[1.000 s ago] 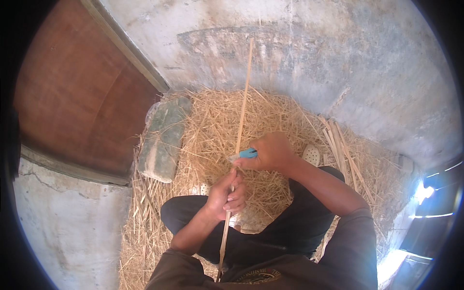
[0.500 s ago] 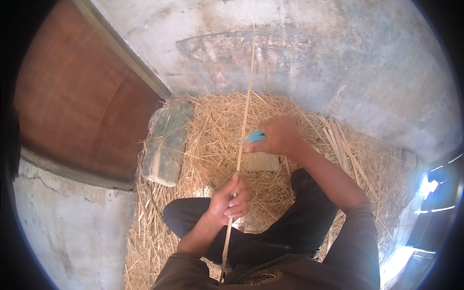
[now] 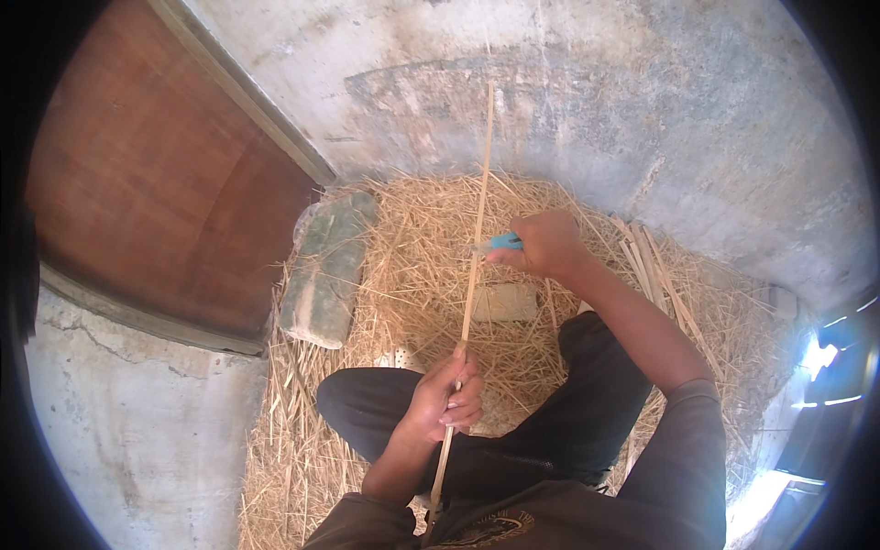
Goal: The person sits on a straw-covered floor and uses a blue utility knife to shave a long, thin bamboo stick. They hold the stick with their left hand and repeatedly scrape the surface with the knife in their right hand, removing thin strips of material.
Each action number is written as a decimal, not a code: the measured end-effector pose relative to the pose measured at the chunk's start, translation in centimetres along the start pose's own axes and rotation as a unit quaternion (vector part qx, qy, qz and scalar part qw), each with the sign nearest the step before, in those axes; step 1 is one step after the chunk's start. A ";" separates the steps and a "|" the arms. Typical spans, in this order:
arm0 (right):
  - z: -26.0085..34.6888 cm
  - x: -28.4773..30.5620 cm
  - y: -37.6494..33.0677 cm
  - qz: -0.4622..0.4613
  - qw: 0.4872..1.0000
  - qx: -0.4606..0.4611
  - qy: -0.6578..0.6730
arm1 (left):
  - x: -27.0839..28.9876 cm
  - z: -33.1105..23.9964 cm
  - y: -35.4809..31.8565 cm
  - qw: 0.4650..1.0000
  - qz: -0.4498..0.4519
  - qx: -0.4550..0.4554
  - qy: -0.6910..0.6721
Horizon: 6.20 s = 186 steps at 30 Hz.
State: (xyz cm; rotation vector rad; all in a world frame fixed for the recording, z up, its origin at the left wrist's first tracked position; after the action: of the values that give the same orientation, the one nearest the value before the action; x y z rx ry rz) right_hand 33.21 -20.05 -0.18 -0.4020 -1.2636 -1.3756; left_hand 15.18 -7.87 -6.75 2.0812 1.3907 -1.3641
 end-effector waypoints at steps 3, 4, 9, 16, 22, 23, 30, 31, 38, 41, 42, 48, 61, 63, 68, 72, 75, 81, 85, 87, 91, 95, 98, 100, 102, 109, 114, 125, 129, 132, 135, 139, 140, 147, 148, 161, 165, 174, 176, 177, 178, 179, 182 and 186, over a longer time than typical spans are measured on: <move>-0.6 0.4 0.0 0.007 1.000 -0.016 -0.006 | -0.6 0.2 -0.5 1.000 -0.005 0.001 0.020; -1.3 1.0 0.5 -0.011 0.999 -0.034 -0.003 | -0.7 0.3 -0.8 1.000 -0.006 0.002 0.027; -10.2 2.8 2.4 -0.072 0.968 -0.235 -0.044 | -0.9 2.2 -2.3 0.998 0.000 0.015 0.067; -9.1 2.4 -1.7 -0.002 0.955 -0.291 0.057 | 0.4 -1.8 -2.6 0.975 -0.079 -0.069 0.196; 6.0 0.7 -4.4 0.110 0.989 0.003 0.101 | 0.4 -2.7 -2.3 0.977 -0.061 -0.111 0.171; 6.9 0.0 -5.0 0.134 0.986 0.023 0.098 | 0.2 -2.7 -2.3 0.979 -0.057 -0.115 0.158; 7.6 -1.0 -5.7 0.131 0.987 0.039 0.087 | 0.4 -2.5 -2.5 0.979 -0.082 -0.101 0.156; 7.7 -1.0 -5.8 0.117 0.988 0.050 0.083 | 0.6 -2.4 -2.5 0.980 -0.086 -0.100 0.152; 7.5 -0.3 -4.9 0.045 0.994 0.091 0.047 | 0.8 -2.2 -2.1 0.972 -0.105 -0.092 0.188; 7.5 0.3 -4.2 0.028 0.994 0.099 0.027 | 0.3 -2.6 -2.1 0.974 -0.099 -0.097 0.178; 7.5 0.6 -4.1 0.017 0.995 0.100 0.028 | 0.2 -2.7 -2.1 0.975 -0.098 -0.096 0.175; 3.9 1.5 -1.4 -0.004 1.000 0.002 0.027 | -0.3 -2.2 -2.7 0.982 -0.076 -0.084 0.150; -1.1 2.9 1.5 -0.080 0.996 -0.035 0.003 | -0.9 -1.1 -3.8 0.979 -0.051 -0.079 0.179; -1.0 2.9 1.5 -0.080 0.996 -0.027 -0.012 | -1.0 -1.2 -3.8 0.979 -0.047 -0.080 0.182; -2.3 3.8 2.3 -0.110 0.993 -0.047 -0.013 | -1.2 -1.0 -3.8 0.981 -0.040 -0.064 0.180; -4.3 3.9 2.7 -0.085 0.990 -0.106 -0.035 | -1.3 -0.3 -4.1 0.982 -0.040 -0.058 0.176; -9.0 5.3 2.7 -0.121 0.966 -0.223 -0.048 | -1.6 0.8 -5.1 0.985 -0.039 -0.034 0.165; -4.4 5.9 -1.0 -0.085 0.981 -0.177 -0.005 | -0.5 -2.1 -4.4 0.973 -0.080 -0.107 0.190; 3.3 3.3 -2.9 -0.008 0.999 -0.018 0.037 | 0.1 -2.9 -3.6 0.973 -0.057 -0.124 0.184; 6.2 1.9 -4.1 0.054 0.995 0.024 0.084 | -0.2 -2.9 -3.6 0.972 -0.066 -0.121 0.189; 8.2 0.5 -5.0 0.101 0.992 0.052 0.061 | 0.3 -3.0 -3.7 0.967 -0.086 -0.124 0.208; 8.3 -0.4 -4.9 0.090 0.993 0.063 0.043 | 0.8 -2.9 -4.2 0.954 -0.092 -0.135 0.253; 8.5 0.4 -4.5 0.051 0.994 0.088 0.046 | 0.0 -3.2 -4.1 0.941 -0.101 -0.131 0.294; 8.6 1.2 -4.0 0.023 0.993 0.102 0.051 | -0.1 -3.2 -4.0 0.946 -0.090 -0.131 0.282; 8.7 1.6 -3.7 0.003 0.993 0.109 0.053 | -0.2 -3.3 -3.9 0.949 -0.084 -0.130 0.275; 7.3 2.2 -2.6 -0.040 0.995 0.091 0.012 | -0.8 -3.3 -4.3 0.950 -0.088 -0.132 0.268; 6.2 1.7 -1.8 -0.011 0.999 0.050 0.010 | -0.9 -3.2 -4.6 0.951 -0.079 -0.129 0.271; 2.8 3.3 0.0 -0.062 0.998 -0.004 -0.004 | -1.4 -2.4 -5.4 0.950 -0.067 -0.135 0.274; 1.5 3.2 0.8 -0.049 0.998 -0.026 -0.026 | -1.5 -2.1 -5.3 0.953 -0.063 -0.124 0.267; -0.5 4.2 1.9 -0.090 0.992 -0.062 -0.056 | -1.8 -1.3 -5.6 0.954 -0.056 -0.100 0.277; -9.4 5.9 3.4 -0.031 0.939 -0.340 -0.037 | -2.0 1.1 -6.6 0.964 -0.045 -0.059 0.253; -8.5 5.4 1.4 -0.036 0.954 -0.286 -0.083 | 0.1 0.3 -6.3 0.974 -0.097 -0.086 0.187; -6.0 4.3 0.1 -0.032 0.972 -0.227 -0.040 | 0.2 -0.4 -5.7 0.975 -0.095 -0.095 0.178; 7.5 1.4 -4.4 0.098 0.993 0.029 0.065 | 0.8 -2.6 -4.3 0.980 -0.094 -0.110 0.139; 7.7 1.2 -4.6 0.098 0.992 0.034 0.065 | 0.8 -2.6 -4.3 0.979 -0.098 -0.113 0.142; 3.1 -0.1 -2.0 0.121 0.987 -0.104 -0.002 | 0.6 -2.1 -4.9 0.969 -0.116 -0.096 0.195; 8.0 -0.5 -4.6 0.151 0.988 -0.022 0.036 | 1.1 -2.6 -4.5 0.958 -0.121 -0.118 0.232; 3.9 1.0 -1.0 0.022 0.997 -0.064 0.025 | 0.5 -1.5 -5.1 0.960 -0.126 -0.100 0.227; 3.6 0.3 -1.7 0.025 0.996 -0.082 0.023 | 0.7 -1.3 -5.3 0.963 -0.130 -0.097 0.214; 5.0 -0.1 -2.1 0.062 0.996 -0.054 0.028 | 0.8 -1.7 -5.3 0.964 -0.130 -0.101 0.207; 6.8 -0.3 -3.4 0.105 0.994 -0.029 0.031 | 1.0 -1.7 -5.4 0.966 -0.131 -0.099 0.197; 8.3 -0.8 -4.7 0.147 0.988 -0.004 0.034 | 1.1 -1.6 -5.5 0.968 -0.133 -0.098 0.186; 9.0 -0.4 -5.1 0.095 0.993 0.041 0.063 | 1.1 -1.7 -5.0 0.973 -0.115 -0.102 0.174; 9.1 0.4 -4.3 0.044 0.994 0.072 0.075 | 1.1 -1.7 -5.0 0.977 -0.105 -0.096 0.156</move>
State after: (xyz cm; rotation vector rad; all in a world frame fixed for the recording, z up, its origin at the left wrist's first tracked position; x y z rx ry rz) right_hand 25.51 -13.70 1.50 -0.2474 -1.1980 -1.2087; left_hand 12.01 -3.64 -5.52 2.1327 1.8353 -0.9514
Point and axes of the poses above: each hand's wrist, its own y-axis towards the middle knuckle, its own x-axis out of the back of the hand, z = x × y, the point moved 10 cm from there along y, towards the middle knuckle, and after that the axes turned 14 degrees about -x, right-handed, at the moved point
